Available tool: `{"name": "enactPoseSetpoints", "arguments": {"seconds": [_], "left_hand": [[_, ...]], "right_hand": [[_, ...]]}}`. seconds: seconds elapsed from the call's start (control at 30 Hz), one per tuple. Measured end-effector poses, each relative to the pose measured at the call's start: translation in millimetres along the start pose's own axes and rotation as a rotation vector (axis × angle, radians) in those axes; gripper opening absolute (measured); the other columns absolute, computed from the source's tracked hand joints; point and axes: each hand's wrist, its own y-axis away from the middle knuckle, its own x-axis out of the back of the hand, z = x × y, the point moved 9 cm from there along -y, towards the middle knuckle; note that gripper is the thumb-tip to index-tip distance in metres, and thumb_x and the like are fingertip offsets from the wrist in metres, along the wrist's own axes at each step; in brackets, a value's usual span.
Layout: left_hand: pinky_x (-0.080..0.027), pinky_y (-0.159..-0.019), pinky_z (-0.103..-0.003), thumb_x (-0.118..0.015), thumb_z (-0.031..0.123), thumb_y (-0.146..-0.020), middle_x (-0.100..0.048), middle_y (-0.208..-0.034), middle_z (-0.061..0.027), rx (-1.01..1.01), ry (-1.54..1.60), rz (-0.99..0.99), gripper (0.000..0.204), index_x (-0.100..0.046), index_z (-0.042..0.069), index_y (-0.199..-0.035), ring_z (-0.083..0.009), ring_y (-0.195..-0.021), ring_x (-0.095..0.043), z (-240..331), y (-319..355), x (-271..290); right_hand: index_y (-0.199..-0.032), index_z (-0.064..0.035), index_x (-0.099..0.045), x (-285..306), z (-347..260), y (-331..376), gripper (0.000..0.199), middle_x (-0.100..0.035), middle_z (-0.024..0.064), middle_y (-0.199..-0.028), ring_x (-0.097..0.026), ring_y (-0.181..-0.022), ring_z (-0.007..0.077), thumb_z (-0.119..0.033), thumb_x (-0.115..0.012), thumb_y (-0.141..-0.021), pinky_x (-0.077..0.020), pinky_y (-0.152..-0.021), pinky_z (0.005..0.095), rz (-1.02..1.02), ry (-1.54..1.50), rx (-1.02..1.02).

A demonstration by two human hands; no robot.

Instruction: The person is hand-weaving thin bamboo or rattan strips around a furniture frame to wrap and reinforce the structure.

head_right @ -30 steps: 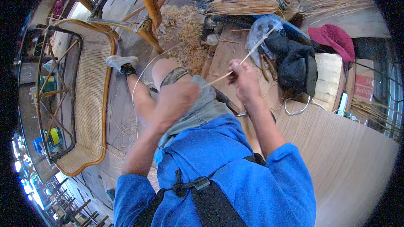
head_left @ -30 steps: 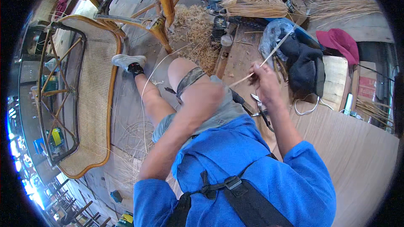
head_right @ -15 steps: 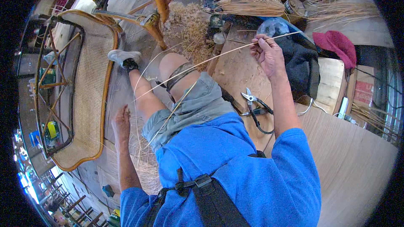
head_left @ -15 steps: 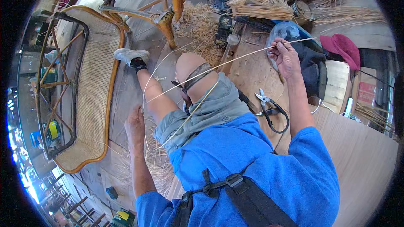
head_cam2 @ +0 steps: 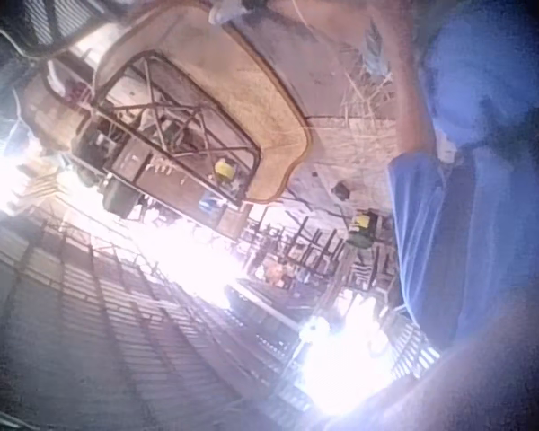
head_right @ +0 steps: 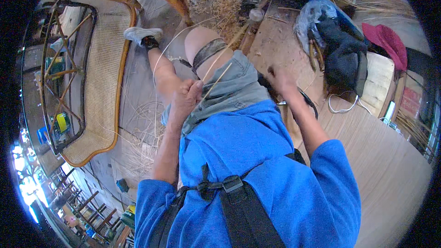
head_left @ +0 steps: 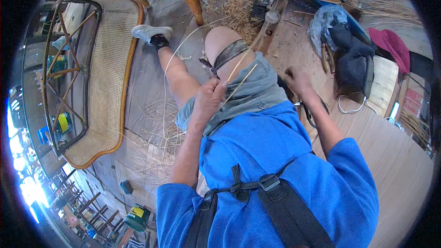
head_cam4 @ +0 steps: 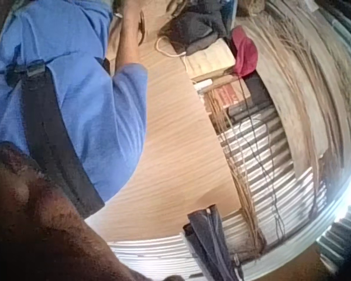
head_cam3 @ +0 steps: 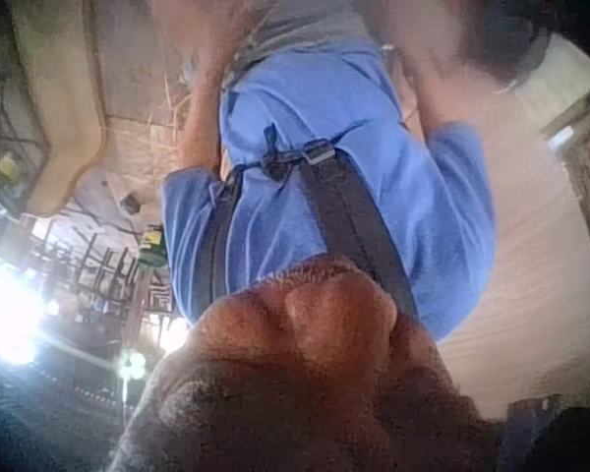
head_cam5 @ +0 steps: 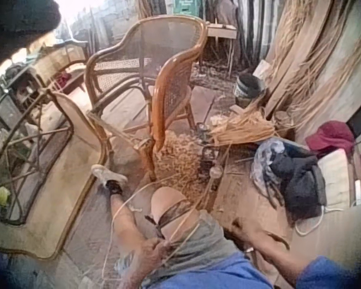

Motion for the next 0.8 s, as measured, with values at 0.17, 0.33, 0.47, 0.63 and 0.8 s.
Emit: {"name": "enactPoseSetpoints", "arguments": {"seconds": [0.17, 0.33, 0.47, 0.63, 0.8], "left_hand": [[-0.042, -0.05, -0.033, -0.051, 0.03, -0.087, -0.056, -0.058, -0.009, -0.045, 0.07, -0.091, 0.03, -0.056, 0.003, -0.075, -0.0194, -0.054, -0.055, -1.4, -7.8, -16.0], [-0.043, -0.054, -0.044, -0.05, 0.03, -0.087, -0.06, -0.067, -0.0175, -0.243, -0.535, 0.092, 0.029, -0.056, 0.005, -0.074, -0.035, -0.063, -0.059, 28.7, -3.6, -5.8], [-0.041, -0.051, -0.038, -0.051, 0.032, -0.086, -0.054, -0.059, -0.017, -0.196, -0.197, 0.095, 0.033, -0.054, 0.002, -0.072, -0.0242, -0.051, -0.049, 29.9, -7.1, 2.3], [-0.041, -0.053, -0.034, -0.052, 0.033, -0.087, -0.055, -0.061, -0.0123, -0.098, -0.007, 0.159, 0.037, -0.055, -0.001, -0.071, -0.0174, -0.056, -0.051, 16.1, -21.6, -0.9], [-0.041, -0.053, -0.031, -0.05, 0.033, -0.087, -0.052, -0.059, -0.0082, -0.149, 0.047, 0.168, 0.037, -0.057, -0.001, -0.076, -0.0147, -0.056, -0.051, 23.0, -21.8, -5.1]], "right_hand": [[-0.109, -0.0049, -0.049, -13.9, -29.2, 20.4, 0.042, -0.054, 0.0209, -0.097, -0.052, -0.092, 0.0377, -0.009, -0.064, -0.07, -0.0424, -0.079, 0.0434, 0.034, 0.127, 0.043], [-0.109, -0.0033, -0.048, -5.2, -24.4, 7.5, 0.041, -0.056, 0.0212, -0.094, -0.055, -0.09, 0.0365, -0.012, -0.062, -0.072, -0.0446, -0.076, 0.0424, -0.039, 0.136, 0.047], [-0.106, -0.0007, -0.05, 17.6, -15.5, 1.2, 0.039, -0.056, 0.0158, -0.083, -0.055, -0.079, 0.0282, -0.02, -0.058, -0.074, -0.044, -0.066, 0.0372, -0.045, -0.297, -0.071], [-0.103, -0.0024, -0.055, 33.7, -58.9, -6.2, 0.03, -0.05, -0.0007, -0.063, -0.045, -0.051, 0.0072, -0.024, -0.057, -0.082, -0.0362, -0.045, 0.022, -0.115, -0.616, -0.096], [-0.098, -0.0015, -0.055, 37.2, -125.7, -27.7, 0.029, -0.053, 0.0059, -0.068, -0.05, -0.061, 0.0148, -0.027, -0.047, -0.088, -0.0409, -0.055, 0.0285, -0.24, -0.482, 0.16]]}}
